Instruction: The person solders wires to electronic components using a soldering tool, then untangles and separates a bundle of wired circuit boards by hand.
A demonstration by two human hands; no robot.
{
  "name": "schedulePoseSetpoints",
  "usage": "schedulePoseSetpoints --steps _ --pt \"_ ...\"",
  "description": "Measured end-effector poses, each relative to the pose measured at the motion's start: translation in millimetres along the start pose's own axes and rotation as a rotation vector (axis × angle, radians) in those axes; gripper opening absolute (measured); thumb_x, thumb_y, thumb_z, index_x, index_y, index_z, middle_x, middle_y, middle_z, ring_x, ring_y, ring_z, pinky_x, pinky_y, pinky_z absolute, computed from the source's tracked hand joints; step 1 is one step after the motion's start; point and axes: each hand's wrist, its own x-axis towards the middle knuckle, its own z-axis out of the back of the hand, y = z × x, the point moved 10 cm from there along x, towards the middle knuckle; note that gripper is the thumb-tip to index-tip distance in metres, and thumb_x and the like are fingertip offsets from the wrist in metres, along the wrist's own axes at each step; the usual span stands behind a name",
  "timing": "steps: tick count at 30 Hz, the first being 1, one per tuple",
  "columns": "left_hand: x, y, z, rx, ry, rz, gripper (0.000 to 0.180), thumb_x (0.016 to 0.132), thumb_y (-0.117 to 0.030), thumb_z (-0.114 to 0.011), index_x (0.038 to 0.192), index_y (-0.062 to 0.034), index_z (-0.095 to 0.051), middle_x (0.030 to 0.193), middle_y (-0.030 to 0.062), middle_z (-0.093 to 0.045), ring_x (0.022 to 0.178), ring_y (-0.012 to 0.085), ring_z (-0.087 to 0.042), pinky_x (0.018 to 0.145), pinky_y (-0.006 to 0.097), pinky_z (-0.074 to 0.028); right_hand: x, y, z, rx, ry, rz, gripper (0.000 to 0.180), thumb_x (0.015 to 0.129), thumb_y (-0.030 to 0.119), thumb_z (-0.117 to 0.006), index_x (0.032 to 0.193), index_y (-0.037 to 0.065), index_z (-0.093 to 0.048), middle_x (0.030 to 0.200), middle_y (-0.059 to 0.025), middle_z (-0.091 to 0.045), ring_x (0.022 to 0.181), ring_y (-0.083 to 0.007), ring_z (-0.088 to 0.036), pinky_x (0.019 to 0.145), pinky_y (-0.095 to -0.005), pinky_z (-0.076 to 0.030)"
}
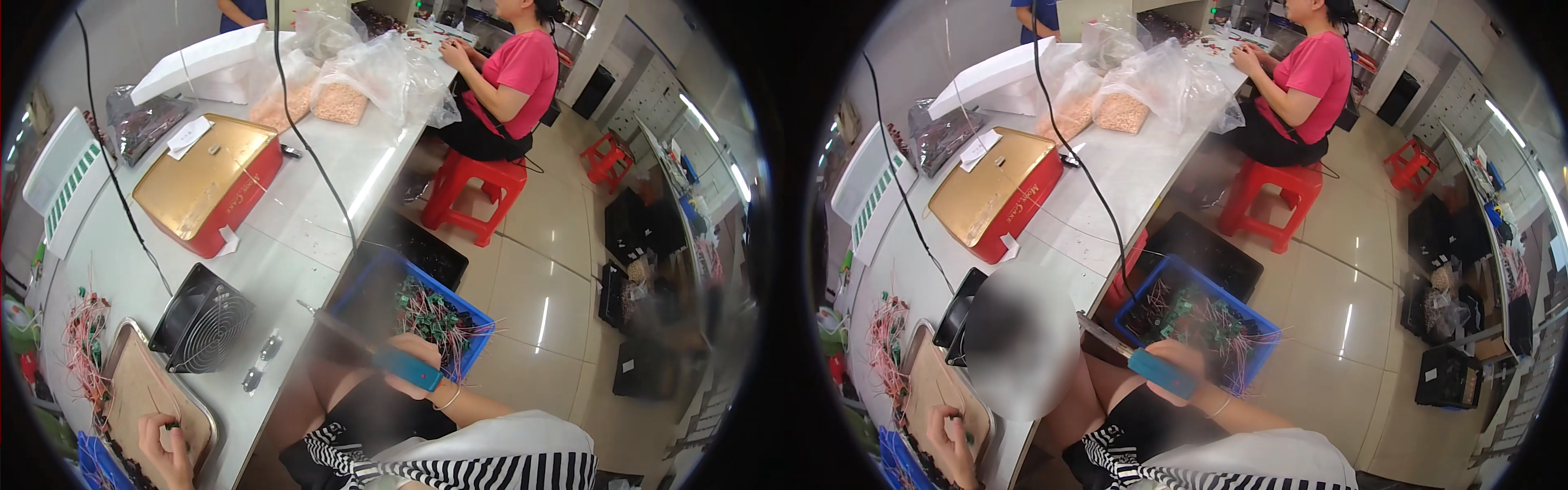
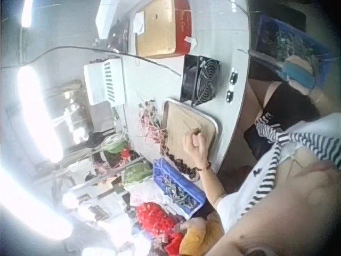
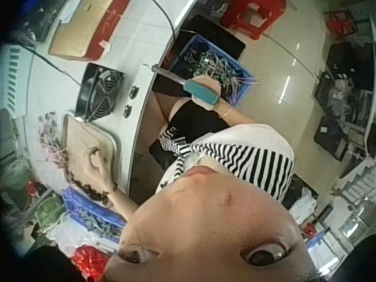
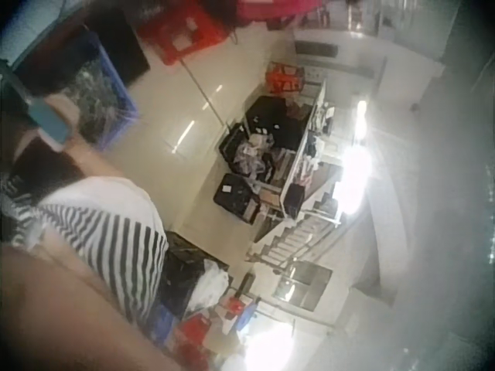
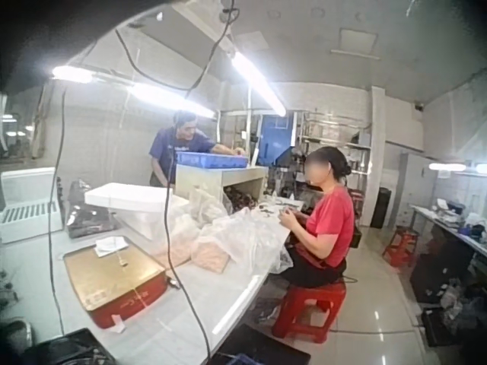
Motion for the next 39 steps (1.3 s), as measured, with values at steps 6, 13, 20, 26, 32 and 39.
schedulePoseSetpoints --steps 6,13,20,26,32,39 --pt "-3.2 22.7 5.2 -0.464 -0.396 0.153 0.027 0.086 0.006 -0.061 0.111 -0.0006 -0.051 0.099 0.0104 -0.061 0.092 0.0163 -0.059 0.082 0.026 -0.045 4.2 15.7 -0.5 -0.053 0.001 0.121 0.028 0.067 0.013 -0.070 0.091 -0.002 -0.067 0.078 -0.0071 -0.068 0.078 -0.0261 -0.065 0.069 -0.0350 -0.051" --pt "11.5 1.3 -14.2 -0.230 -0.168 0.187 0.012 0.081 0.005 -0.066 0.092 0.0020 -0.064 0.086 0.0077 -0.066 0.084 0.0168 -0.064 0.075 0.028 -0.050 -5.2 1.8 -6.4 -0.332 0.166 0.031 0.043 0.075 0.027 -0.074 0.104 -0.002 -0.059 0.086 -0.0082 -0.064 0.075 -0.0208 -0.064 0.072 -0.0322 -0.051" --pt "14.8 -25.0 -12.6 -0.004 -0.208 0.092 0.014 0.078 0.001 -0.069 0.092 -0.0008 -0.069 0.083 0.0105 -0.066 0.077 0.0225 -0.062 0.070 0.032 -0.049 32.4 22.6 14.2 -0.412 0.027 0.250 0.027 0.079 0.007 -0.064 0.105 0.000 -0.061 0.105 -0.0147 -0.063 0.098 -0.0276 -0.061 0.087 -0.0368 -0.049" --pt "16.7 -28.9 -18.0 -0.015 -0.150 0.044 0.012 0.079 0.000 -0.069 0.090 -0.0015 -0.069 0.080 0.0095 -0.065 0.075 0.0217 -0.060 0.068 0.031 -0.049 105.2 31.4 -5.0 -0.510 0.239 0.248 0.051 0.063 0.011 -0.077 0.109 0.002 -0.060 0.109 -0.0163 -0.065 0.095 -0.0333 -0.065 0.080 -0.0357 -0.054" --pt "14.8 -28.1 -18.4 -0.067 -0.156 0.059 0.009 0.079 0.000 -0.068 0.088 -0.0017 -0.068 0.079 0.0093 -0.063 0.074 0.0204 -0.059 0.068 0.031 -0.049 140.2 30.2 -47.6 -0.803 0.299 0.213 0.055 0.062 0.023 -0.084 0.106 0.006 -0.055 0.100 -0.0117 -0.058 0.089 -0.0338 -0.062 0.071 -0.0407 -0.050" --pt "15.1 -32.6 -17.6 -0.073 -0.154 0.029 0.007 0.079 0.000 -0.068 0.086 -0.0017 -0.067 0.081 0.0088 -0.065 0.078 0.0233 -0.058 0.069 0.033 -0.049 172.0 9.3 -97.9 -0.986 0.382 0.106 0.051 0.067 0.021 -0.080 0.100 0.000 -0.048 0.099 -0.0170 -0.055 0.086 -0.0350 -0.062 0.071 -0.0418 -0.052"
